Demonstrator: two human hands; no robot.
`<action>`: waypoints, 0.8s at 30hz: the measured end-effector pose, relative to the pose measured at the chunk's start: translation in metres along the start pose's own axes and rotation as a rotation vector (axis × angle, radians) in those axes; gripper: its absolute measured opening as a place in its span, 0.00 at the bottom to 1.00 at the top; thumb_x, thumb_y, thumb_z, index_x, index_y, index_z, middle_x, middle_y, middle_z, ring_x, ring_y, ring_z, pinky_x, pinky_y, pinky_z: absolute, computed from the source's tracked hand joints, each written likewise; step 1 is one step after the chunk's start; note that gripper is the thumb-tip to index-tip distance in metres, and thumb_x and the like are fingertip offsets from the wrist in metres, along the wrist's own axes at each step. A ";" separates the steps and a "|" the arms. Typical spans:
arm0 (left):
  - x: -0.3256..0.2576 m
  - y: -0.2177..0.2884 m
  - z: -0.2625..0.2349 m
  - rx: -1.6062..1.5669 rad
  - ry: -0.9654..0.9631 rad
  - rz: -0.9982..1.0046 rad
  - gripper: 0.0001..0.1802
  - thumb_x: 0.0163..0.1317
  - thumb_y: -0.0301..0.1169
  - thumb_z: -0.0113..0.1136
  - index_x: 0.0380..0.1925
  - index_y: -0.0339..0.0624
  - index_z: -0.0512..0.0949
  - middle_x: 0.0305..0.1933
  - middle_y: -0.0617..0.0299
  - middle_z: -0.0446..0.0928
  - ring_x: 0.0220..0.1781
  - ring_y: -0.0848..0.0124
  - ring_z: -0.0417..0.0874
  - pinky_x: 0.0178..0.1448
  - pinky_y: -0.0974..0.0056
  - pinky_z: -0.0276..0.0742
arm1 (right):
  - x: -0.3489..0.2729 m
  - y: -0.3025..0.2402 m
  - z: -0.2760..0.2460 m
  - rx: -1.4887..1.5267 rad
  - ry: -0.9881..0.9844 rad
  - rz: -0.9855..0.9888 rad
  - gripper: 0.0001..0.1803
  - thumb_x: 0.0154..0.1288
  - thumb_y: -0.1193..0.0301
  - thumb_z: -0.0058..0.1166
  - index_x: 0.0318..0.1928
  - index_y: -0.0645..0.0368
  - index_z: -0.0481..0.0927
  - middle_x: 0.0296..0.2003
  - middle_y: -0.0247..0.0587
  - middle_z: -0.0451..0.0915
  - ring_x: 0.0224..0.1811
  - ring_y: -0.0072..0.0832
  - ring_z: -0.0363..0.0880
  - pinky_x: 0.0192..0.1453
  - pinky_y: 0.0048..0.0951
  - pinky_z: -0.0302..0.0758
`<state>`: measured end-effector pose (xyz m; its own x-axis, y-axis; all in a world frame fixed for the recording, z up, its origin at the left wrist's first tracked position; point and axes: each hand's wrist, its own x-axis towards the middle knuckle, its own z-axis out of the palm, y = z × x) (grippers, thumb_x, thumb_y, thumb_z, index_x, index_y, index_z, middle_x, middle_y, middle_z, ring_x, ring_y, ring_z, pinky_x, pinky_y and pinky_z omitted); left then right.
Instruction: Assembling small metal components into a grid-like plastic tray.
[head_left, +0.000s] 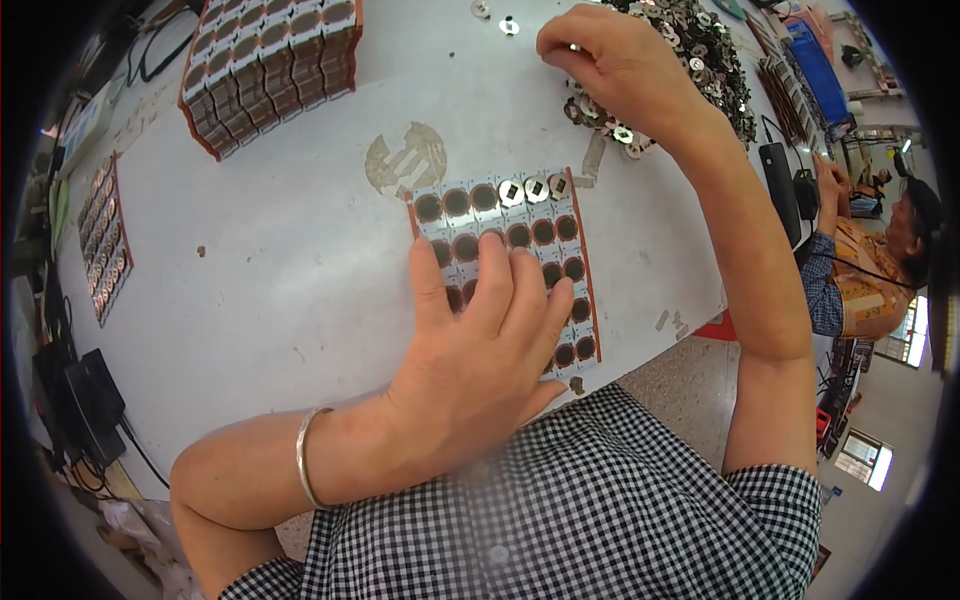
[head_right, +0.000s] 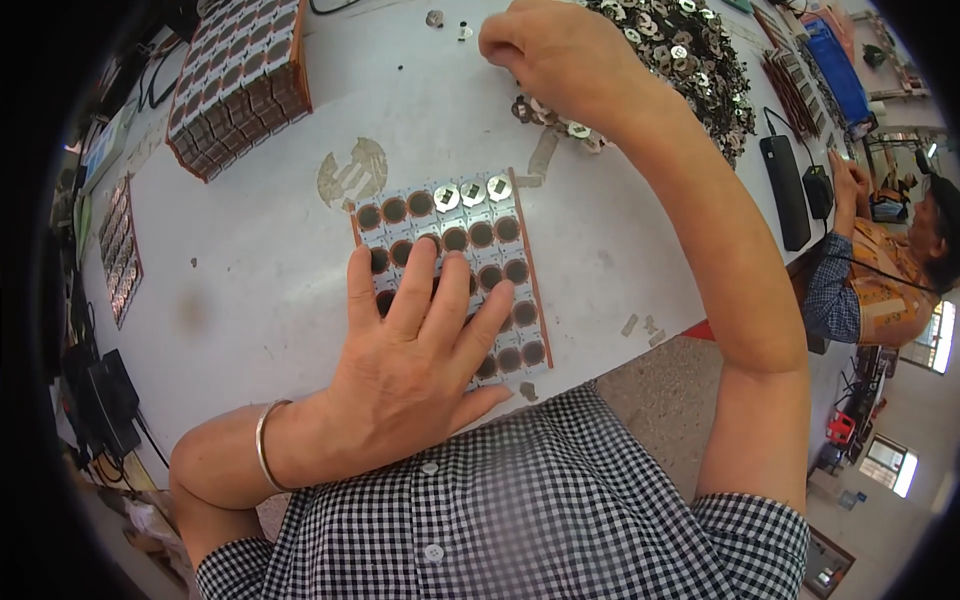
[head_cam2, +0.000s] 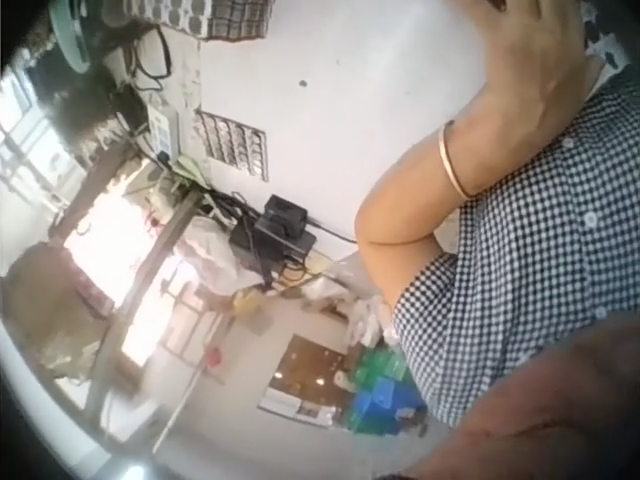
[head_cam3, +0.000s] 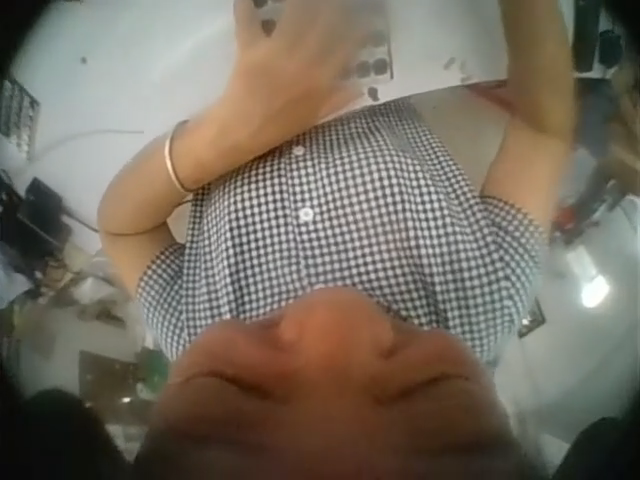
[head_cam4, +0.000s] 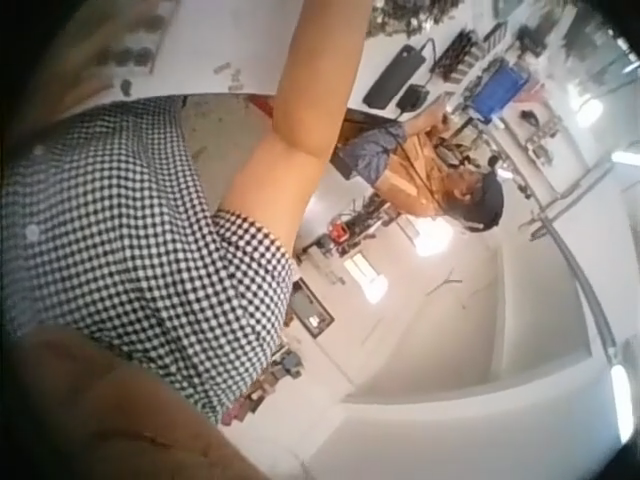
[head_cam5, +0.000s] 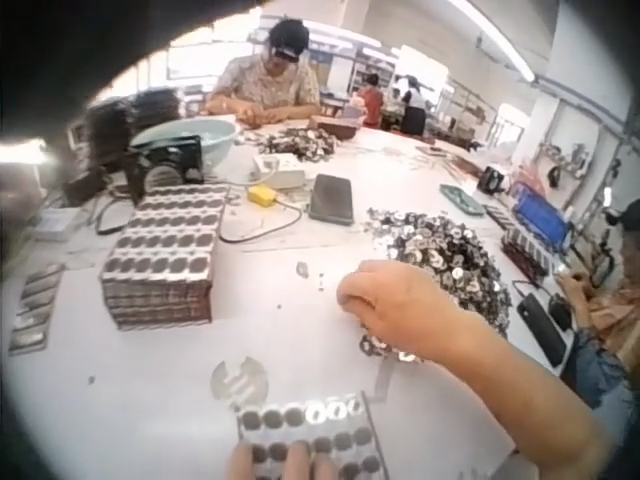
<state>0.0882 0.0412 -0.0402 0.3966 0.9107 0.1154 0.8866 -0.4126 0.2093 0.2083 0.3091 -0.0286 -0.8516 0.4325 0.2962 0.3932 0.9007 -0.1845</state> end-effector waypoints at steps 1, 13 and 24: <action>0.000 -0.001 0.000 -0.011 -0.007 -0.006 0.46 0.46 0.61 0.73 0.63 0.46 0.78 0.63 0.42 0.70 0.68 0.43 0.70 0.63 0.21 0.65 | -0.005 -0.006 -0.001 0.051 0.059 0.016 0.04 0.66 0.71 0.61 0.36 0.59 0.84 0.37 0.48 0.84 0.37 0.46 0.84 0.44 0.41 0.80; 0.003 0.003 0.003 -0.040 -0.010 -0.023 0.45 0.46 0.57 0.73 0.63 0.45 0.78 0.64 0.41 0.71 0.70 0.42 0.69 0.65 0.20 0.62 | -0.042 -0.083 -0.016 1.087 -0.310 0.650 0.10 0.71 0.76 0.60 0.51 0.63 0.83 0.34 0.31 0.85 0.34 0.16 0.84 0.33 0.16 0.78; -0.001 0.003 0.006 -0.058 0.032 -0.022 0.44 0.47 0.56 0.73 0.63 0.46 0.79 0.67 0.39 0.71 0.71 0.42 0.69 0.66 0.20 0.61 | -0.051 -0.105 0.005 0.709 -0.141 0.483 0.05 0.68 0.76 0.61 0.41 0.64 0.84 0.28 0.26 0.82 0.26 0.08 0.73 0.30 0.16 0.71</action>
<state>0.0915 0.0391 -0.0454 0.3686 0.9188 0.1412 0.8792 -0.3940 0.2681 0.2089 0.1919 -0.0294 -0.7004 0.7097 -0.0757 0.4544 0.3615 -0.8142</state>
